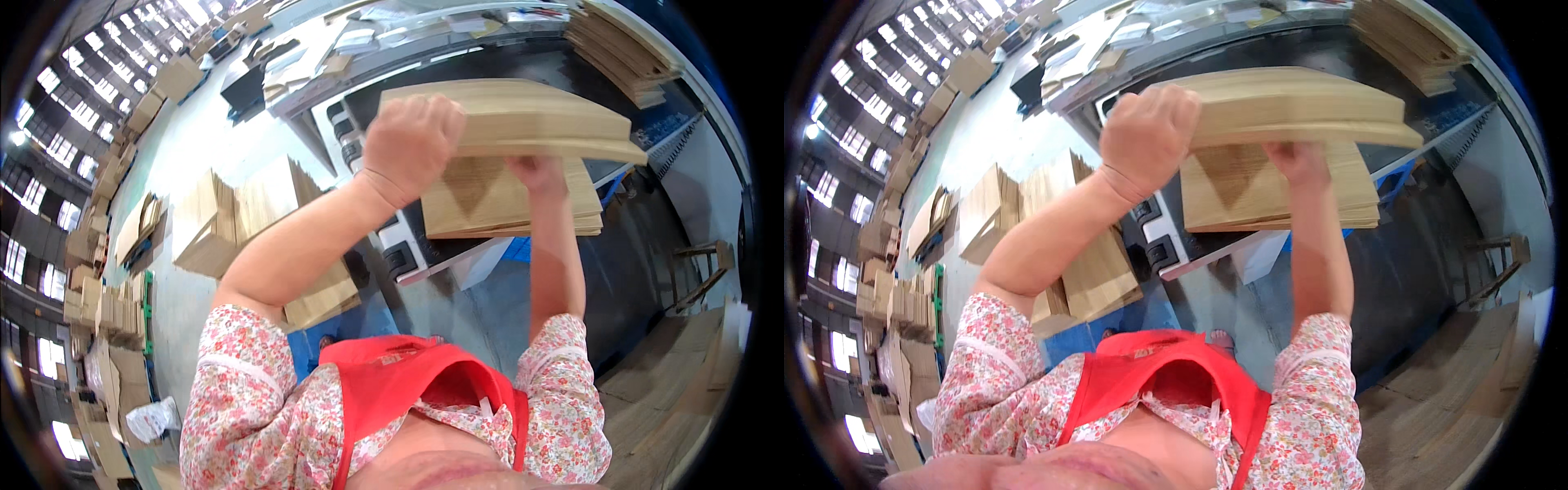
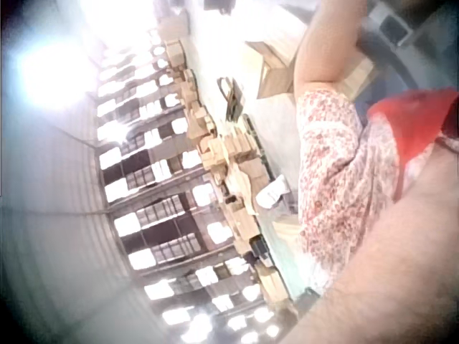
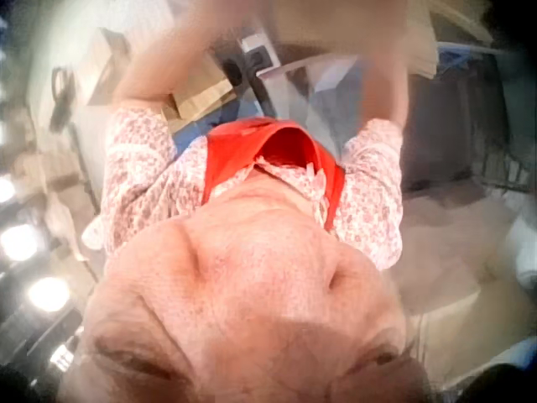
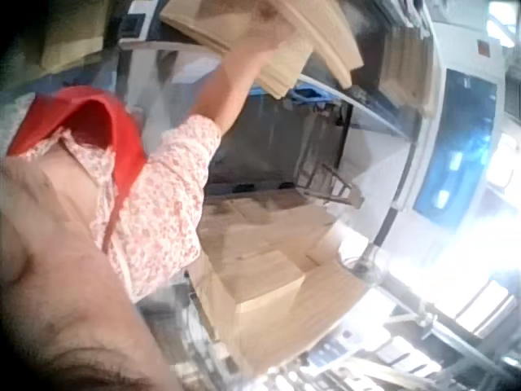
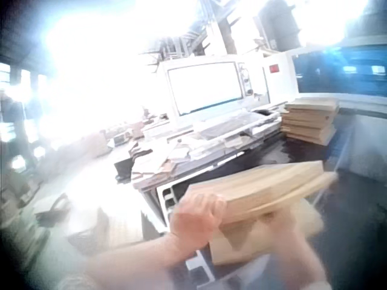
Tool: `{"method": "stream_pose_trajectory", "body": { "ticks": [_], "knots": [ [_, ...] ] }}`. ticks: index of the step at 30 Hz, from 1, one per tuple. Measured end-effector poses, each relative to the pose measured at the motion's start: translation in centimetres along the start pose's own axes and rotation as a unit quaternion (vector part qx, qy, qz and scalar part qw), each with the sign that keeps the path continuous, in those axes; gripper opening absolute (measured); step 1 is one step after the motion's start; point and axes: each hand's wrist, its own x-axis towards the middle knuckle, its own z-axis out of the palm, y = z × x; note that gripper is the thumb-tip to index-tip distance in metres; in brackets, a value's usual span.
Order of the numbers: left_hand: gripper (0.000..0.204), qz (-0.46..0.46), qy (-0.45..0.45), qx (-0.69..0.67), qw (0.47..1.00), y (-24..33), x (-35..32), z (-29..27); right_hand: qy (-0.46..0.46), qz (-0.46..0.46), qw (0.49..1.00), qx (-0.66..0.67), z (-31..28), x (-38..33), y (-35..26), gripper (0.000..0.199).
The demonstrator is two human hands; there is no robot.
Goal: The person picks up wood panels from a pallet, moves them to a work table, and later moves other wood panels onto a different pallet.
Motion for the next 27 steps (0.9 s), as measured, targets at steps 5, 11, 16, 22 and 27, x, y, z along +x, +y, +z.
{"method": "stream_pose_trajectory", "body": {
  "ticks": [5, 11, 16, 22, 27],
  "knots": [
    [0.019, -0.022, -0.046, -0.010, 0.999, 4.6, -4.1, 0.0, -0.066, 0.229, 0.968, 0.085, -0.2, -10.8, -1.6, 0.040],
    [0.035, -0.045, -0.158, -0.265, 0.950, 9.0, -7.2, 0.1, -0.129, 0.576, 0.792, -0.158, 0.7, -23.3, 2.6, 0.041],
    [0.040, -0.106, 0.021, -0.382, 0.918, 9.1, -11.1, -1.2, -0.141, 0.645, 0.718, -0.223, 1.5, -27.9, 10.2, 0.035],
    [0.037, -0.350, -0.041, -0.323, 0.879, 4.5, -27.7, -2.7, -0.060, 0.644, 0.727, -0.228, 1.4, -30.1, 17.9, 0.029],
    [0.041, -0.683, -0.213, -0.146, 0.683, 3.6, -47.6, -3.4, 0.016, 0.675, 0.687, -0.269, 0.6, -31.9, 26.1, 0.030]
  ]
}}
